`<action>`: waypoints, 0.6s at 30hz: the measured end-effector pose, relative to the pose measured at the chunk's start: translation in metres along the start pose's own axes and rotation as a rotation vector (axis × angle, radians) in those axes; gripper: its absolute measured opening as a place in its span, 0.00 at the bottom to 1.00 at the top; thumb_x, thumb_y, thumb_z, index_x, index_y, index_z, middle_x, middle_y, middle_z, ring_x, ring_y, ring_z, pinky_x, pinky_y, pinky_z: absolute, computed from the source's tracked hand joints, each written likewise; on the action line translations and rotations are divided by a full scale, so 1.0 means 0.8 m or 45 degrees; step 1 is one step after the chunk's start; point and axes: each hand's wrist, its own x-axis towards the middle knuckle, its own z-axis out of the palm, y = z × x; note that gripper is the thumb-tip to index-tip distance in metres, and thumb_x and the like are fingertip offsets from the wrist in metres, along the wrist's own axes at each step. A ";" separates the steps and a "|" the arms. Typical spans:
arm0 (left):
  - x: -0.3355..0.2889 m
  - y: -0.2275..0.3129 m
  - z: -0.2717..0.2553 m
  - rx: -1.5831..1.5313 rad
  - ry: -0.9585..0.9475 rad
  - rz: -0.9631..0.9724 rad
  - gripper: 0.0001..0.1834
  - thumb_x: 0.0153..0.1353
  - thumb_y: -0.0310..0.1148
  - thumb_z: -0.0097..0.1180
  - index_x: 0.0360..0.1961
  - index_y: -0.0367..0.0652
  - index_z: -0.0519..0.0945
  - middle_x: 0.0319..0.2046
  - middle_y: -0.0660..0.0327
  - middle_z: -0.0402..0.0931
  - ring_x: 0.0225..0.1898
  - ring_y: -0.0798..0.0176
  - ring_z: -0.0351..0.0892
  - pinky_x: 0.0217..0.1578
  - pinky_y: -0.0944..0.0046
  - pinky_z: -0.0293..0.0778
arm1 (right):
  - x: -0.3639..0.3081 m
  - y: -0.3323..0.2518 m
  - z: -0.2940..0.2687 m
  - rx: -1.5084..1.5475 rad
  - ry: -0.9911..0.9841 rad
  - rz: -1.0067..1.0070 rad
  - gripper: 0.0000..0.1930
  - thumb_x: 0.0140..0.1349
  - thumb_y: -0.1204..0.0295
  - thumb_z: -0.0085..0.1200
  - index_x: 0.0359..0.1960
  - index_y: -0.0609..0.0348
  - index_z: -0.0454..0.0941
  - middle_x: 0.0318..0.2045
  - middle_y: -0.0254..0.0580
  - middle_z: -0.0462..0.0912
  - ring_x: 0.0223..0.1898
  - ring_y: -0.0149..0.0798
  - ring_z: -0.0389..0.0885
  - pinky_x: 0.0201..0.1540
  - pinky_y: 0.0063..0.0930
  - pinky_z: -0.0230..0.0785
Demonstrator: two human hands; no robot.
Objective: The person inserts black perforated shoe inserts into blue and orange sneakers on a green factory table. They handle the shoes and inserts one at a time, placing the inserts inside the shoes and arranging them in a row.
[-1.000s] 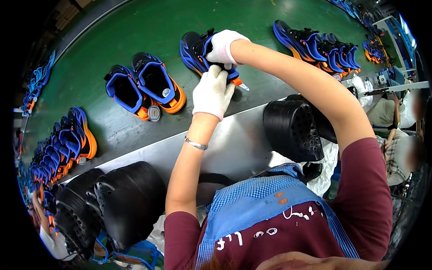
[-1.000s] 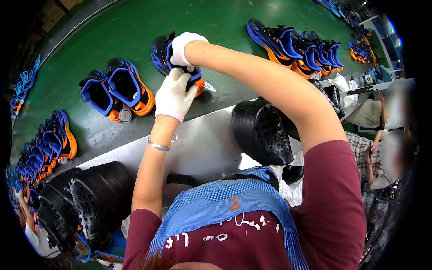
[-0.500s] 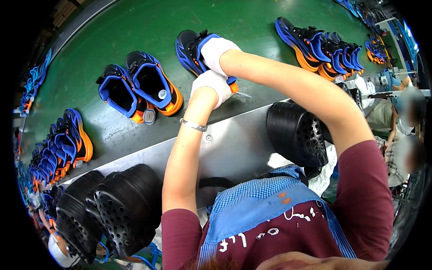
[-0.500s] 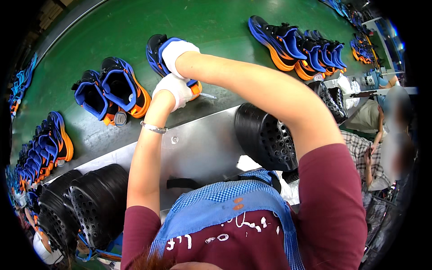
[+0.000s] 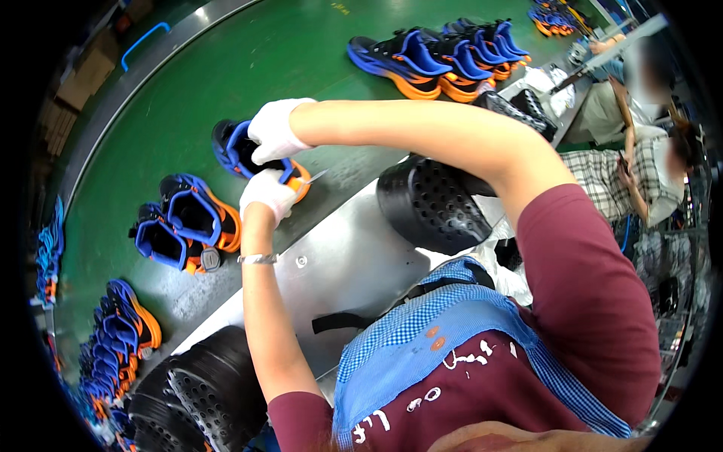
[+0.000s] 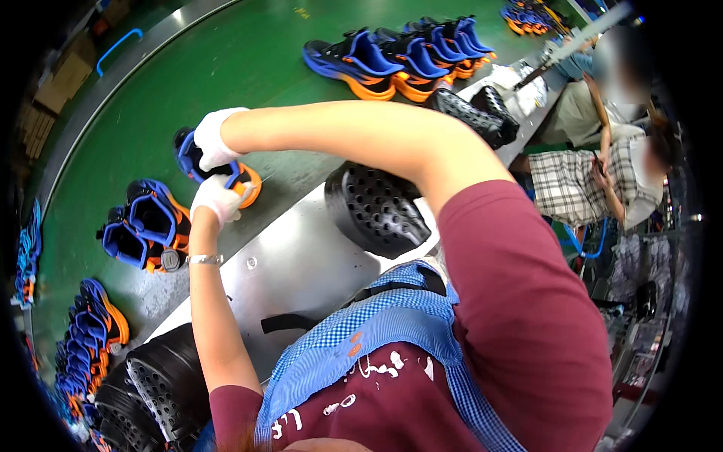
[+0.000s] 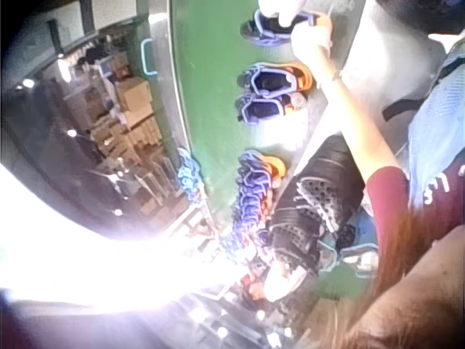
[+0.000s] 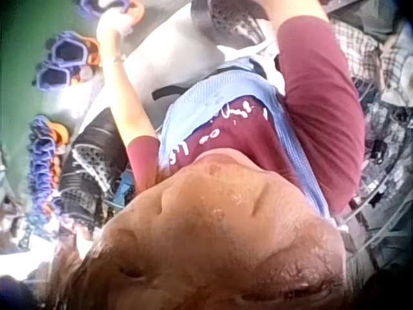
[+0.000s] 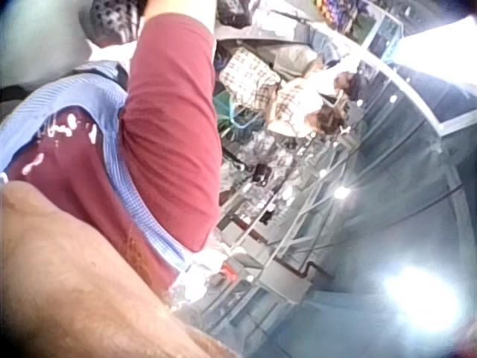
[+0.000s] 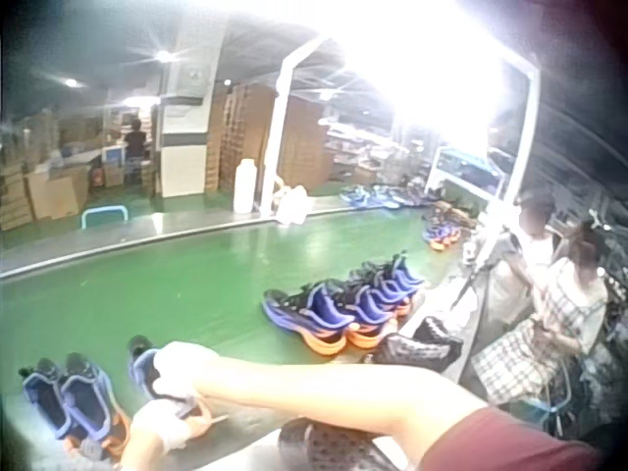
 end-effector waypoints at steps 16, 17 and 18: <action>-0.050 0.130 -0.026 0.577 0.524 0.645 0.30 0.55 0.33 0.59 0.61 0.43 0.71 0.59 0.48 0.69 0.56 0.44 0.73 0.57 0.55 0.70 | -0.520 0.302 0.017 -0.037 1.080 0.780 0.18 0.61 0.57 0.54 0.43 0.57 0.81 0.35 0.46 0.85 0.38 0.44 0.84 0.44 0.32 0.75; -0.040 0.149 -0.021 0.546 0.491 0.726 0.30 0.55 0.33 0.58 0.61 0.44 0.71 0.60 0.48 0.68 0.57 0.44 0.72 0.57 0.56 0.70 | -0.523 0.306 0.021 -0.031 1.180 0.796 0.17 0.61 0.57 0.54 0.43 0.57 0.80 0.35 0.46 0.84 0.39 0.45 0.84 0.46 0.33 0.74; -0.025 0.165 -0.013 0.515 0.454 0.809 0.30 0.56 0.33 0.58 0.61 0.44 0.71 0.60 0.48 0.68 0.58 0.44 0.72 0.58 0.56 0.69 | -0.525 0.314 0.026 -0.014 1.190 0.797 0.17 0.61 0.57 0.54 0.43 0.57 0.80 0.35 0.46 0.84 0.39 0.45 0.84 0.46 0.33 0.74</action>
